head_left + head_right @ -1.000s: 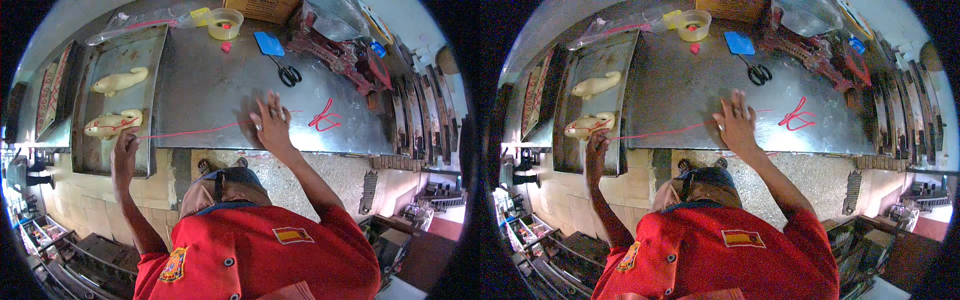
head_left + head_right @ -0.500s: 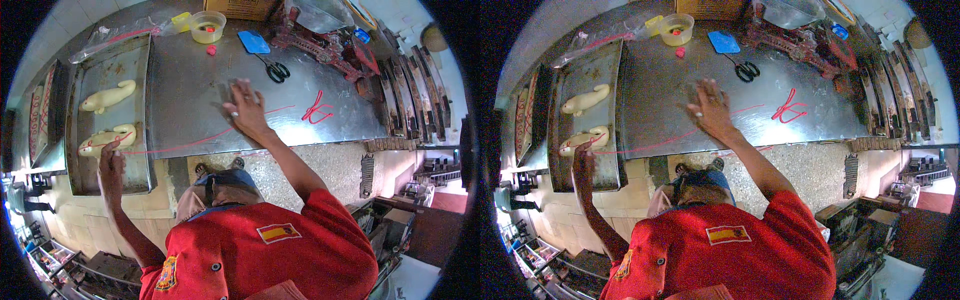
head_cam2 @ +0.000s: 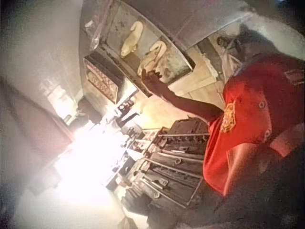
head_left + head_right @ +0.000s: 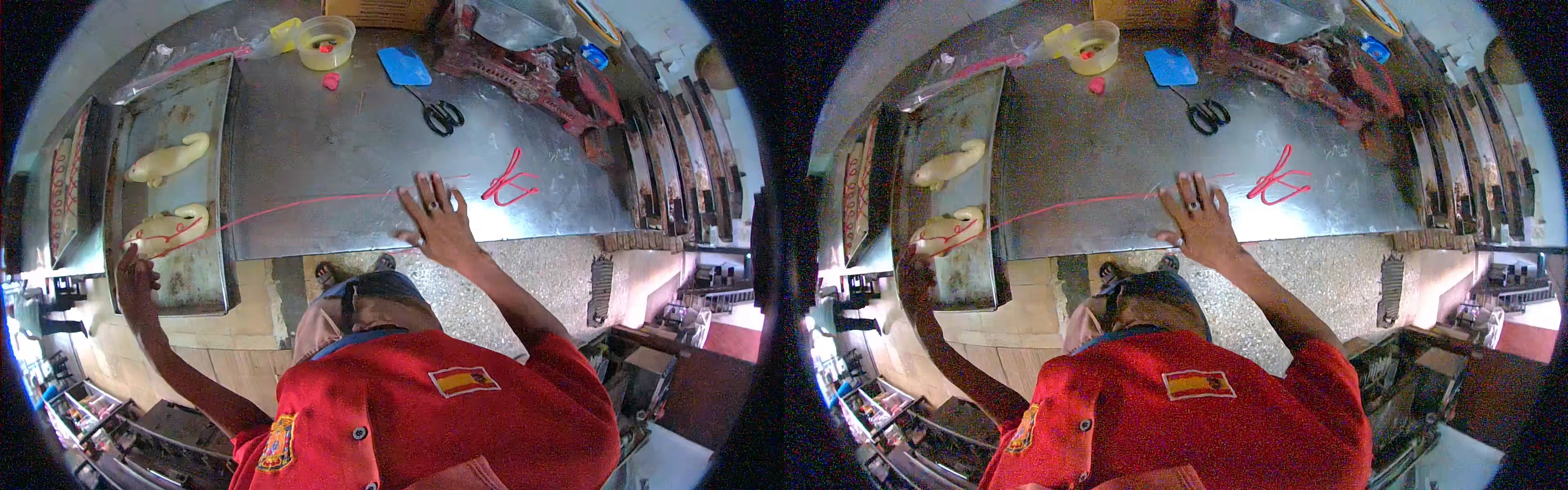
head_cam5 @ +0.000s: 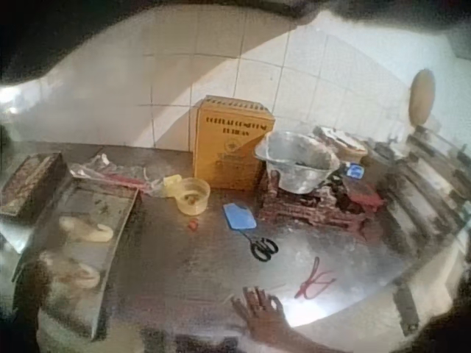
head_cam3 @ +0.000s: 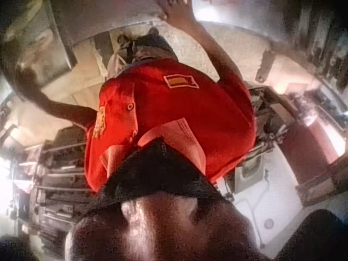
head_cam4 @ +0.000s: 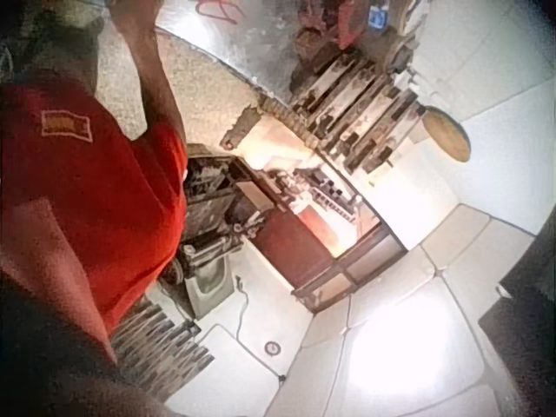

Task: Decorating shaped bread dough with colored strips and cutting patterns using scissors.

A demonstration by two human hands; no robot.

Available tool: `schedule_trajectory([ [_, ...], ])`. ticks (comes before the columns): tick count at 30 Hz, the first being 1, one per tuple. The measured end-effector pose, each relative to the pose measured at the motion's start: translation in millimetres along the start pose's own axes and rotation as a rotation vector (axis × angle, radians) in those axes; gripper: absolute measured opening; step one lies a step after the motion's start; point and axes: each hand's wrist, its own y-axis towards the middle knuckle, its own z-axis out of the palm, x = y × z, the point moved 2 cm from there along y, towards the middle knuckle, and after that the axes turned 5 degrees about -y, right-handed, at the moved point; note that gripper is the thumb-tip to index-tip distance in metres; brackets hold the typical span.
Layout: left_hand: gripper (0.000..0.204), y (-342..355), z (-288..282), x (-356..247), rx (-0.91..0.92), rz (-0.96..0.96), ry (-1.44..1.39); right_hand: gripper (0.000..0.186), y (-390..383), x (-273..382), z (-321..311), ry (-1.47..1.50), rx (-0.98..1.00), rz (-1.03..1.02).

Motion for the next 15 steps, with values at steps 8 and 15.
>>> schedule_trajectory([
  [8, 0.037, -55, 20, -29, -0.144, 0.095, -0.101, 0.074, 8, -5, 0, 0.07, -0.068, -0.035],
  [15, 0.038, -72, 41, -22, -0.077, -0.072, -0.311, 0.084, -9, -39, 13, 0.05, -0.121, 0.011],
])
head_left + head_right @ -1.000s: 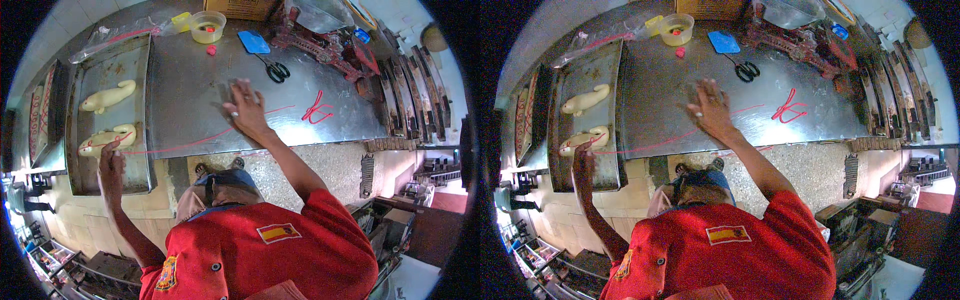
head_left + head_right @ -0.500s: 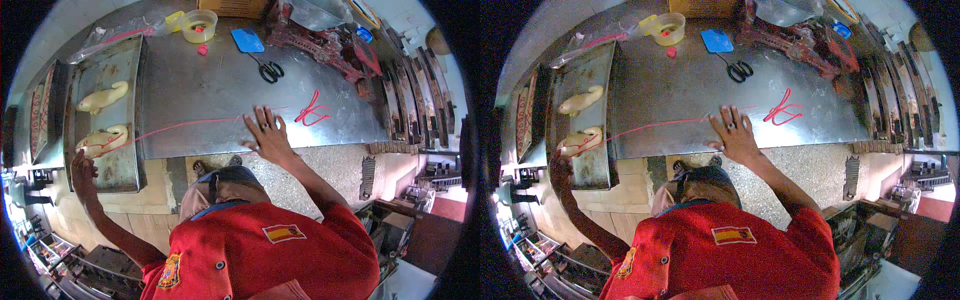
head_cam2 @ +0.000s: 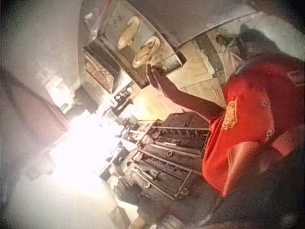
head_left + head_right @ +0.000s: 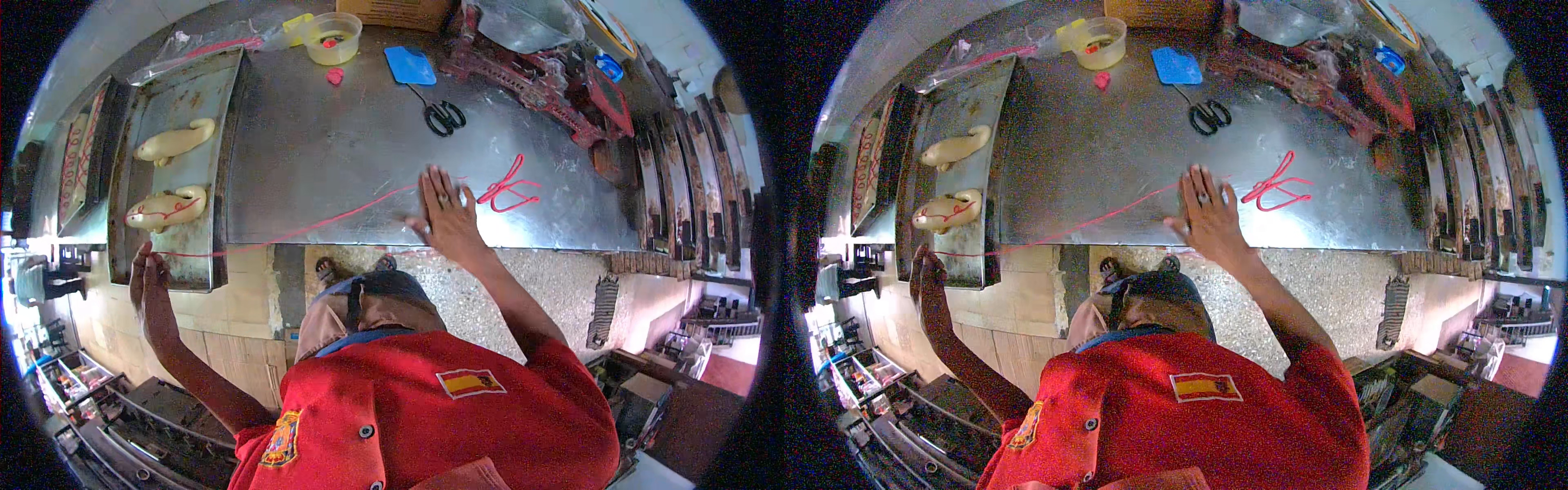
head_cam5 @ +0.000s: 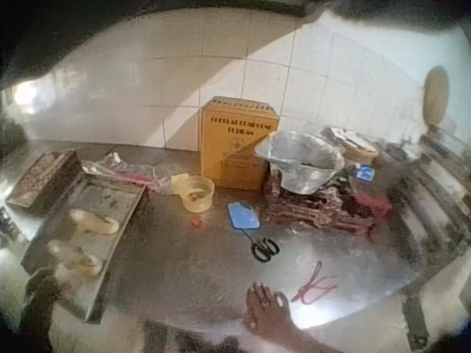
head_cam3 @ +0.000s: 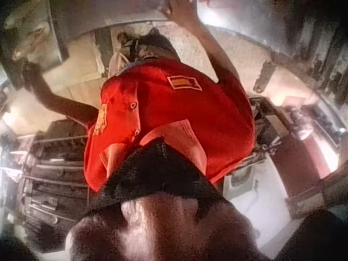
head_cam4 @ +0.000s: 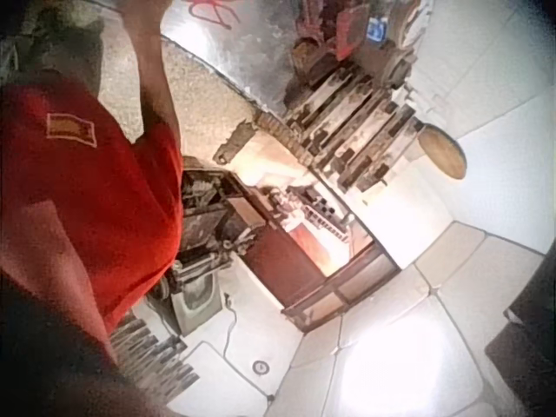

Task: Decorating shaped bread dough with colored strips and cutting patterns using scissors.

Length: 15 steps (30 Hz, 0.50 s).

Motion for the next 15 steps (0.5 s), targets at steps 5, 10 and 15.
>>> schedule_trajectory([
  [5, 0.042, -10, 28, -49, -0.045, 0.163, 0.254, 0.082, 9, 2, -9, -0.014, -0.025, -0.031],
  [10, 0.037, -17, 97, -116, 0.137, 0.283, 0.279, 0.08, -15, 17, -7, 0.059, -0.021, 0.049],
  [15, 0.032, -36, 157, -160, 0.362, 0.325, 0.186, 0.064, 70, 64, -55, 0.781, 0.048, -0.109],
])
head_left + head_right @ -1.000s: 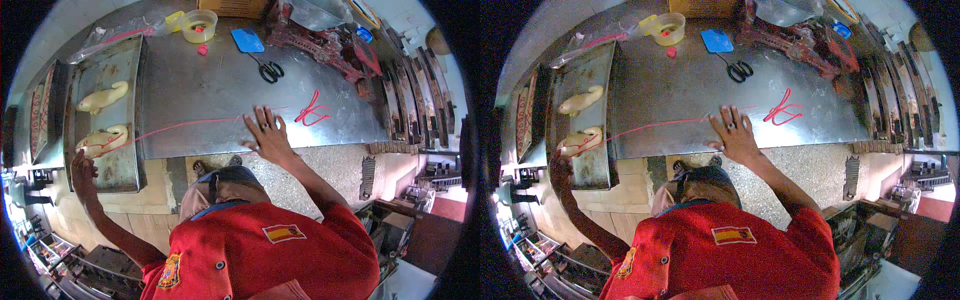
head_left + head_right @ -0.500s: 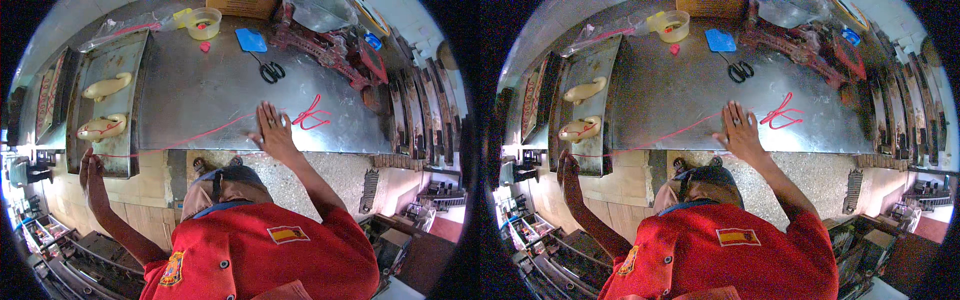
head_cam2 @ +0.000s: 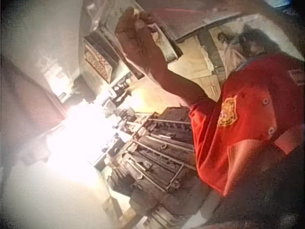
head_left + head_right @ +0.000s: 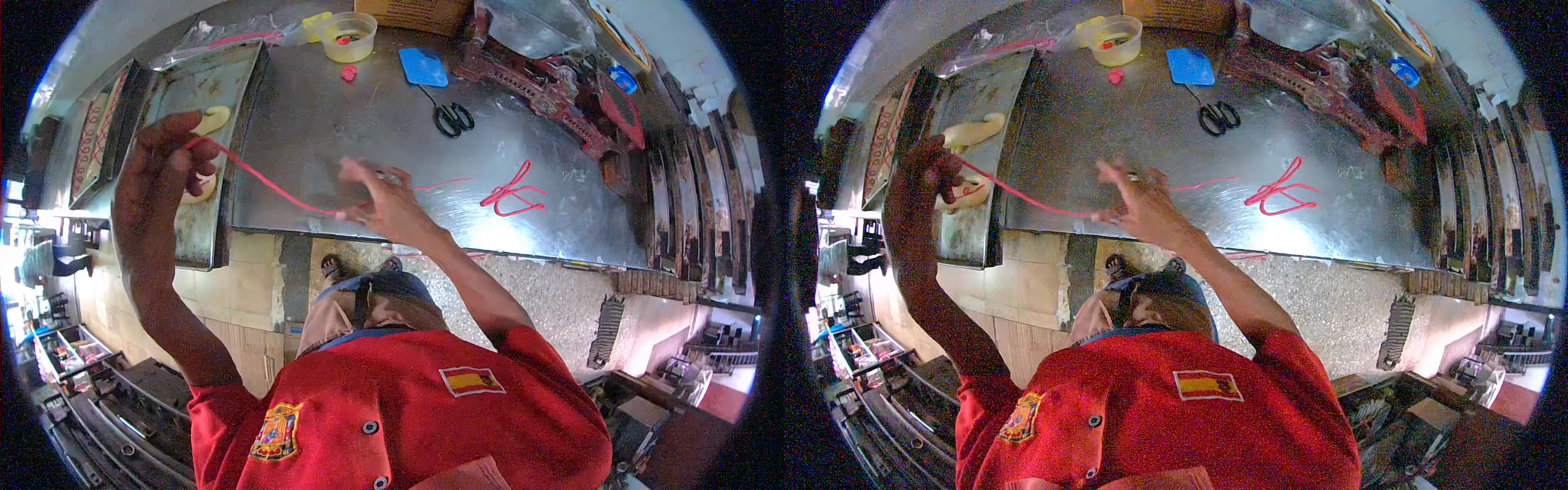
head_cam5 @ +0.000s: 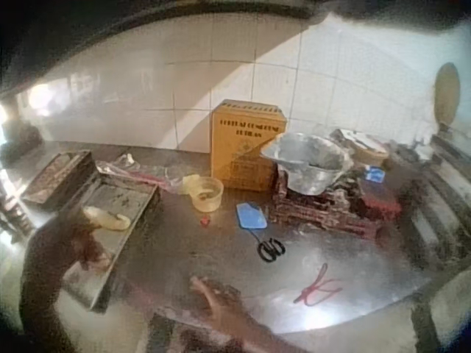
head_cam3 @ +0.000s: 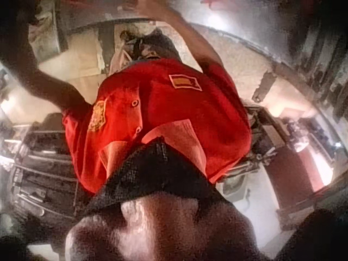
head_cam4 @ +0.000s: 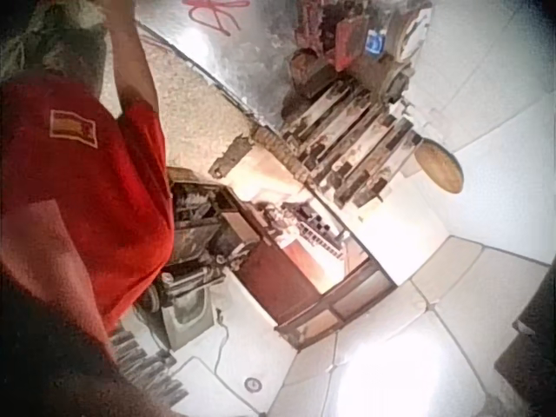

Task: Decorating shaped bread dough with colored strips and cutting patterns using scissors.

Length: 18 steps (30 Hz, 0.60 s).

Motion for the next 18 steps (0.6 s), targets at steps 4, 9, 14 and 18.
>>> schedule_trajectory([
  [4, 0.027, 12, 1, 18, -0.002, -0.024, -0.003, 0.032, 0, -44, -19, 0.488, 0.362, 0.211],
  [9, 0.025, -13, 34, 100, 0.147, -0.112, 0.298, 0.017, -19, -101, -110, 0.276, -0.008, 0.218],
  [14, 0.023, -42, 90, 202, 0.327, -0.246, 0.792, 0.017, -20, -137, -90, -0.188, 0.052, 0.262],
  [18, 0.029, -58, 95, 223, 0.122, 0.128, 0.782, 0.022, -29, -113, -67, -0.651, -0.034, 0.211],
])
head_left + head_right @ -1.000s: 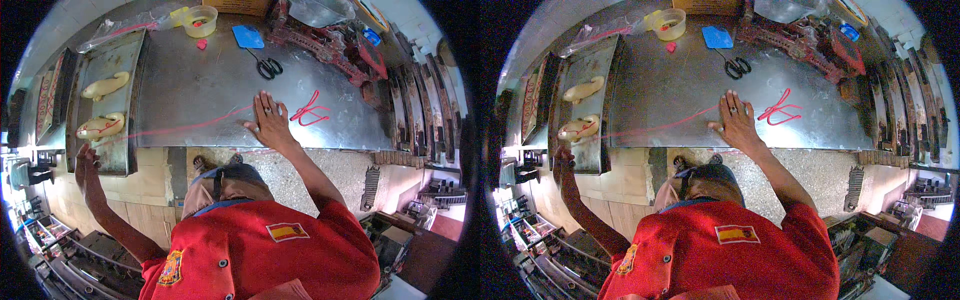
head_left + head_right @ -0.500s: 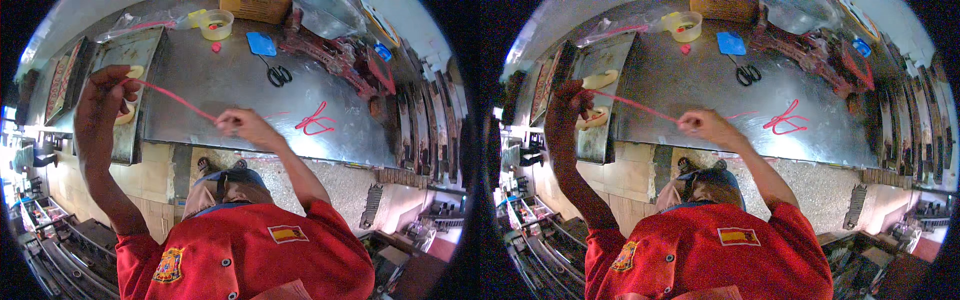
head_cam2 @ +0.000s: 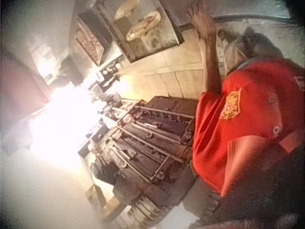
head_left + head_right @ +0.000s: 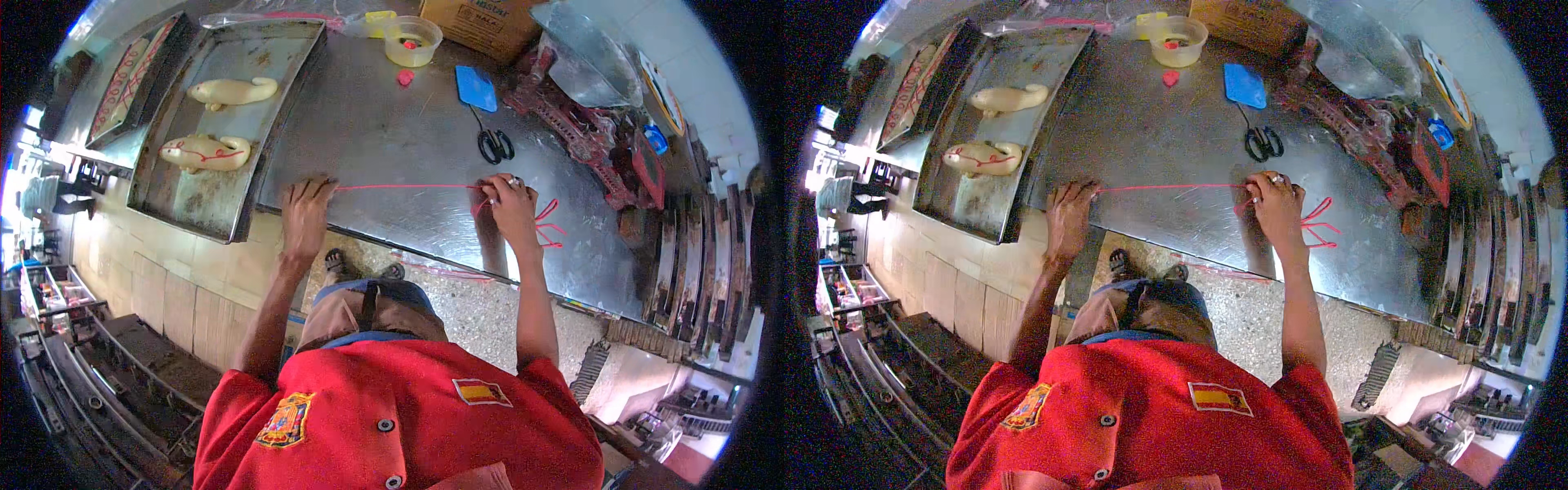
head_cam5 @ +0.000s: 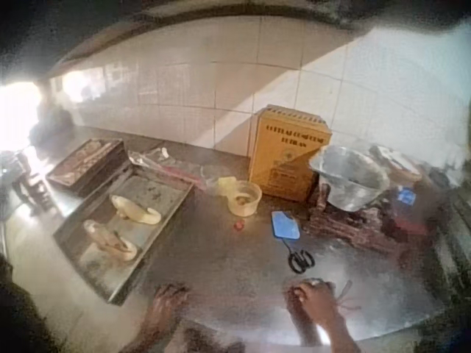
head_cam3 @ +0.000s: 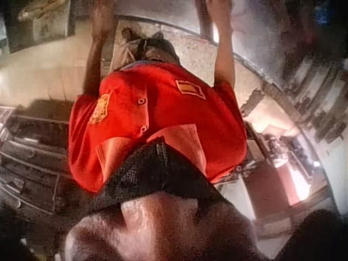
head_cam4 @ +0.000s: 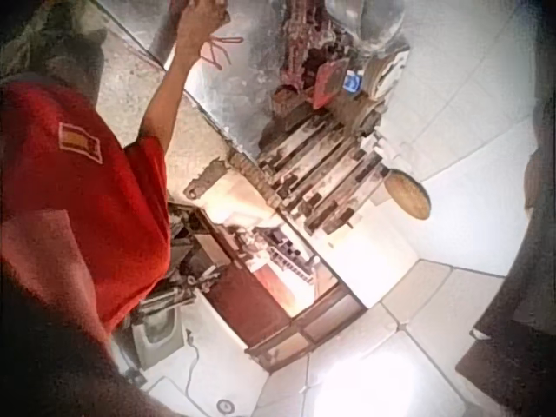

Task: Decorating shaped bread dough with colored strips and cutting patterns using scissors.

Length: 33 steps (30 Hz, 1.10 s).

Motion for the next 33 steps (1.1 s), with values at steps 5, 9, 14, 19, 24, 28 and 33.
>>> schedule_trajectory([
  [5, 0.048, -14, 27, -21, -0.032, 0.129, 0.104, 0.034, -14, 55, 22, 0.19, -0.215, -0.047],
  [9, 0.041, -30, 38, -31, -0.048, 0.292, 0.068, 0.05, -31, 132, 26, 0.158, -0.046, -0.203],
  [14, 0.028, -13, -10, -20, 0.041, -0.087, -0.078, 0.053, -28, 136, 30, 0.208, -0.01, -0.164],
  [19, 0.029, -19, -2, -7, -0.013, -0.077, -0.005, 0.057, -26, 145, 40, 0.19, 0.041, -0.237],
  [24, 0.039, -24, -2, 7, -0.105, -0.105, -0.038, 0.064, -26, 150, 53, 0.105, 0.032, -0.273],
  [28, 0.047, -40, 29, -15, -0.015, -0.027, -0.114, 0.071, -28, 162, 46, 0.088, 0.029, -0.215],
  [33, 0.057, -24, 36, -32, 0.1, 0.124, -0.041, 0.076, -23, 171, 53, 0.098, 0.05, -0.325],
])
